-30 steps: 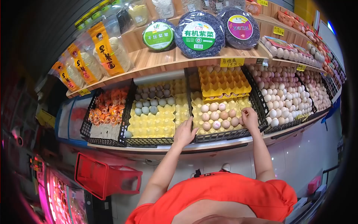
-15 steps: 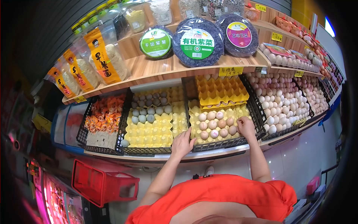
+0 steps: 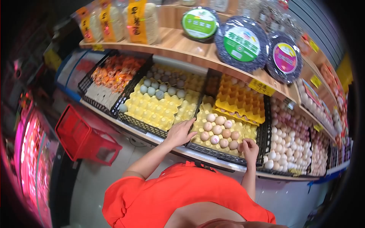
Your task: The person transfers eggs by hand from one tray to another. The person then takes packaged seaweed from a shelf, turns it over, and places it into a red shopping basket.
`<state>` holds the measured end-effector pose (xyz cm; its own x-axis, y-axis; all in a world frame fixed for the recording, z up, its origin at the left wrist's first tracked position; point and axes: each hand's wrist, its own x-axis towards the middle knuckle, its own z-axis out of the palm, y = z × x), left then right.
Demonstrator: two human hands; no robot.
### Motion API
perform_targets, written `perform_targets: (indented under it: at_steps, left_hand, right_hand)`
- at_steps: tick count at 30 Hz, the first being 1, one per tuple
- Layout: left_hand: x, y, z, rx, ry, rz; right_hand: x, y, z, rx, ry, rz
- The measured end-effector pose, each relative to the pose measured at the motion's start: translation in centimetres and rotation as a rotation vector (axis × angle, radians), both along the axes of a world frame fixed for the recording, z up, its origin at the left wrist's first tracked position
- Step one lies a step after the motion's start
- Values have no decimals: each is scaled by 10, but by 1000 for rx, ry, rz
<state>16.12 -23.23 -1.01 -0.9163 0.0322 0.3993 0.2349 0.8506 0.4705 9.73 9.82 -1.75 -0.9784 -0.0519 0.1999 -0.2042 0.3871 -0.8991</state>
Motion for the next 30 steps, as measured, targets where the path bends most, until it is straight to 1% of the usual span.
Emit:
perform_targets:
  at_steps: [1,3,5,6,7,9,11,12,15,16,17,19,24,27,29,30]
  left_hand:
    - [2,0,-1,8,3,35]
    - [4,1,0,-14,-22,34]
    - [4,1,3,-13,-22,41]
    - [4,2,4,-5,-53,33]
    - [3,1,5,1,-84,27]
    - [2,0,5,-10,-51,33]
    - [2,1,7,-25,-108,26]
    - [3,1,6,-37,-54,22]
    - [4,0,6,-36,-62,26]
    - [3,0,2,-36,6,32]
    - [3,1,1,-33,1,48]
    - [4,2,1,-25,46,53]
    - [3,1,0,-21,19,54]
    - [2,2,0,-42,-20,46]
    - [4,2,1,-23,4,55]
    - [5,3,5,-11,-62,55]
  right_hand:
    - [2,-1,10,-79,-44,16]
    - [-7,0,15,-93,-77,41]
    - [-15,-4,24,-162,-49,61]
    - [-14,-11,37,-153,-33,79]
    - [-18,-14,40,-161,-30,91]
    - [-26,-22,40,-212,37,152]
    - [-35,-28,38,-218,45,190]
    - [-39,-32,36,-192,79,203]
    - [-44,-47,38,-128,161,238]
    - [-42,-51,45,-56,184,266]
    - [-40,-54,49,17,206,292]
    - [-40,-60,51,14,194,324]
    - [-37,-64,43,37,162,375]
    - [-35,-63,35,57,118,371]
    - [-33,-62,38,69,97,361]
    - [-33,-61,39,76,104,382]
